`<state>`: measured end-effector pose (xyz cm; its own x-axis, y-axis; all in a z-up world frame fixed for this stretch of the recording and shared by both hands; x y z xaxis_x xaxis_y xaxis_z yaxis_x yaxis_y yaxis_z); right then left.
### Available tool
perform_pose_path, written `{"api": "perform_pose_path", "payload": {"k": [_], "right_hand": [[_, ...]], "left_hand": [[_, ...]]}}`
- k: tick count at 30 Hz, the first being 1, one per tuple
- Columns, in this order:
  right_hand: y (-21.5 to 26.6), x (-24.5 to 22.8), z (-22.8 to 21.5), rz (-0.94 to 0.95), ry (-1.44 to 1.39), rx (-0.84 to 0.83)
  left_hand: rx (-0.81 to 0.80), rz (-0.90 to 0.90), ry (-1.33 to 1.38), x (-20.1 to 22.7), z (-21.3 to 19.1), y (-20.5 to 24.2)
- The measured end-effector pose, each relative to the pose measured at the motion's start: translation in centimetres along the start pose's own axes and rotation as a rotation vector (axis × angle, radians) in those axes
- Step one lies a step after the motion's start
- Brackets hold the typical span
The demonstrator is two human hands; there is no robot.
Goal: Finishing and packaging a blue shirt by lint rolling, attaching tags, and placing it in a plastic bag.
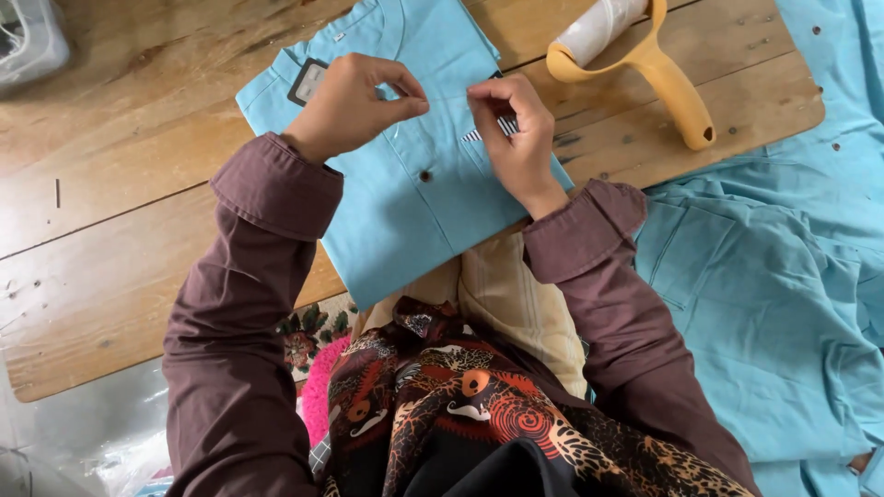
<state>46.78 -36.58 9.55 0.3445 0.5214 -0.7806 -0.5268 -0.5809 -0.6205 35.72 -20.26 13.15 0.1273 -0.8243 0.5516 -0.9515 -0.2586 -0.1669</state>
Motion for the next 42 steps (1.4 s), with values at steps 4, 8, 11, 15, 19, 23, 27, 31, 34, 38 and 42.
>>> {"api": "perform_pose_path", "payload": {"k": [4,8,11,15,19,23,27,31,34,38,42], "right_hand": [[0.0,0.6,-0.6,-0.018,0.008,0.062],[0.1,1.4,-0.7,0.014,0.073,0.057],[-0.1,0.1,-0.5,-0.069,0.142,0.019],[-0.4,-2.3,0.8,-0.076,0.058,-0.175],[-1.9,-3.6,2.0,-0.082,0.061,-0.271],[-2.9,-1.1,1.7,0.129,-0.026,-0.298],[-3.8,-0.1,2.0,0.124,0.077,-0.36],[-4.4,1.5,2.2,0.158,0.137,-0.398],[-4.6,1.2,3.6,0.115,0.277,-0.506],[-4.2,0.9,6.0,0.072,0.206,-0.522],[-3.8,2.4,6.8,0.022,0.163,-0.424]], "left_hand": [[0.086,0.057,-0.119,0.1,-0.5,0.0],[0.144,0.039,0.006,-0.1,0.0,-0.2],[0.188,-0.068,0.192,-0.9,1.4,-0.3],[0.181,-0.216,0.543,-0.4,2.4,0.4],[0.152,-0.181,0.572,-0.5,2.5,0.6],[0.109,-0.244,0.584,-1.6,2.4,1.2],[0.067,-0.265,0.65,-4.1,3.7,2.0],[0.064,-0.274,0.808,-5.4,4.7,2.2],[0.13,-0.302,0.88,-6.4,5.5,2.3],[0.211,-0.32,1.024,-8.1,6.9,2.3],[0.338,-0.465,0.945,-9.4,7.4,2.2]]}}
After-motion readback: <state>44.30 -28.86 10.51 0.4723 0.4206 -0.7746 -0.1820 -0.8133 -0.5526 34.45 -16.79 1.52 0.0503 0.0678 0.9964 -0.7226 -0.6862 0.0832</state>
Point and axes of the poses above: each hand's wrist, its own y-axis away from the middle knuckle, its own z-axis out of the palm, x = y × z, the point moved 6 cm from there along -y, towards the middle knuckle, and after that the axes turned 13 degrees about -y, right-handed, at the moved point
